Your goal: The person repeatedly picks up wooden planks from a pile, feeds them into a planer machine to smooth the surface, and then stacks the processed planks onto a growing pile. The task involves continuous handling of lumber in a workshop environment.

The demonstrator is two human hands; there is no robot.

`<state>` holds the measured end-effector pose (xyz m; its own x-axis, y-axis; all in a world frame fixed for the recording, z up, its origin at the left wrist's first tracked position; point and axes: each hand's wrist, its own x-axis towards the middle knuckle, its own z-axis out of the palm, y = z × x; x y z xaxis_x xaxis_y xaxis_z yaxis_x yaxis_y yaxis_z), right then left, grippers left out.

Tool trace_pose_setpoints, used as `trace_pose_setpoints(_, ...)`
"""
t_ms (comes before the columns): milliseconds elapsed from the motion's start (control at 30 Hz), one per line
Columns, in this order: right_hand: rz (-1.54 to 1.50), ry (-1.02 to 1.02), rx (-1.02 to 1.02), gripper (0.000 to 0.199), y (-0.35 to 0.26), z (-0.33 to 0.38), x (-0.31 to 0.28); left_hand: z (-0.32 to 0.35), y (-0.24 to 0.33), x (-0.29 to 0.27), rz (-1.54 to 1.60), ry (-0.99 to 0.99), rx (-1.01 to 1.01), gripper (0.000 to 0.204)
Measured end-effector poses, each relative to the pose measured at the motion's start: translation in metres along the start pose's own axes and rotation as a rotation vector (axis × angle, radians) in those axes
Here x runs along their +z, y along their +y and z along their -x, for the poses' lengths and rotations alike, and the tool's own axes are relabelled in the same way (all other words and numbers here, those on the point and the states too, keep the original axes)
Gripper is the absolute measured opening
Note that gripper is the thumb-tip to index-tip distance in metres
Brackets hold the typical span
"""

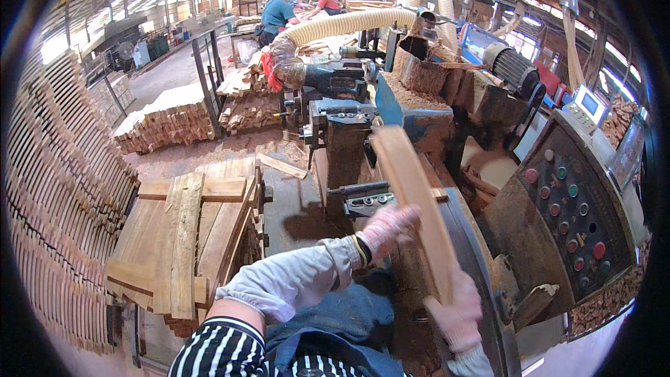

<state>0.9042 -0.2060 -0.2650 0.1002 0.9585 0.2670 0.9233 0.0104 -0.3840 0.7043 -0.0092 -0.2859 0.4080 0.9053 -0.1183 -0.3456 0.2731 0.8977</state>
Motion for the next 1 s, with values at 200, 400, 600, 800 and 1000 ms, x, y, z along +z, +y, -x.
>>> trace_pose_setpoints(200,0.200,-0.166,0.358,0.068,0.053,0.107,-0.072,0.005,0.042,-0.130,-0.828,0.372,0.191,0.058)
trace_pose_setpoints(400,0.369,0.223,0.281,0.090,0.124,0.104,-0.005,0.157,0.101,-0.359,-1.651,1.221,-0.217,0.087)
trace_pose_setpoints(600,0.016,0.419,0.017,0.089,0.094,-0.078,0.059,0.322,0.074,-0.459,-1.322,1.394,-0.413,0.089)
trace_pose_setpoints(800,-0.058,0.566,-0.141,0.086,0.055,-0.199,0.115,0.352,0.096,-0.485,-1.080,1.316,-0.467,0.085)
trace_pose_setpoints(1000,0.043,0.436,-0.183,0.082,0.080,-0.092,0.081,0.330,0.121,-0.436,-0.438,1.106,-0.078,0.049)
